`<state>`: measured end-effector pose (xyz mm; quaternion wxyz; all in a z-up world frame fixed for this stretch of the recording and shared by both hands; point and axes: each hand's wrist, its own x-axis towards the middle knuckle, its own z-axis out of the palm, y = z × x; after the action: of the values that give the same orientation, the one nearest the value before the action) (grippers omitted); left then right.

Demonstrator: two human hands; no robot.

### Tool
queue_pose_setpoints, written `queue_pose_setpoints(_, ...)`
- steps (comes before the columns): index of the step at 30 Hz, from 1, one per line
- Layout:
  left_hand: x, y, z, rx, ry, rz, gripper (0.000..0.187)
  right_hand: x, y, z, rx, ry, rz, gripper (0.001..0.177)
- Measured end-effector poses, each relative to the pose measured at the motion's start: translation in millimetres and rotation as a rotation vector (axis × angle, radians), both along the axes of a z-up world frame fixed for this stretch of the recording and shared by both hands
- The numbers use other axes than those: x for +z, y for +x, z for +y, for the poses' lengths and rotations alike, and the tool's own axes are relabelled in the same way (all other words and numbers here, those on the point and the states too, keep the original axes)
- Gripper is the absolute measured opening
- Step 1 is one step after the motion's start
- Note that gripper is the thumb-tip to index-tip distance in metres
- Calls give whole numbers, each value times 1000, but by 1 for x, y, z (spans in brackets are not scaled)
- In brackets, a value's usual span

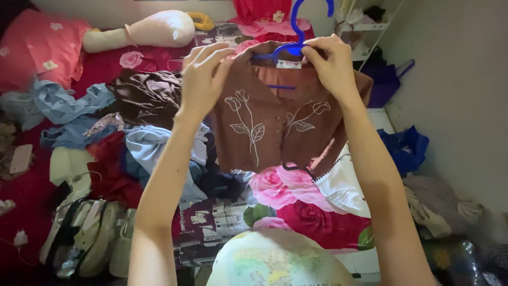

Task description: Buttoning shirts and placing them on hangers on a bed.

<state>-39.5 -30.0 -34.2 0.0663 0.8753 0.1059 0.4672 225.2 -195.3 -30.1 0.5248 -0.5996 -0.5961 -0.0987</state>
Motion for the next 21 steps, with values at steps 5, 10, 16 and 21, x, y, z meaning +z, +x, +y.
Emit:
queue_pose_setpoints(5, 24, 48, -27, -109, 124, -3, 29, -11, 0, 13, 143, 64, 35, 13)
queue_pose_setpoints(10, 33, 68, -11, -150, 104, 74, 25, 0, -3, -16, 154, 66, 79, 16)
queue_pose_setpoints(16, 55, 54, 2, -191, -75, -24, 18, -56, 56, -46, 118, -219, 366, 21)
queue_pose_setpoints(21, 68, 43, 11, -223, -45, 5, 16, -78, 73, -44, 224, -151, 472, 26)
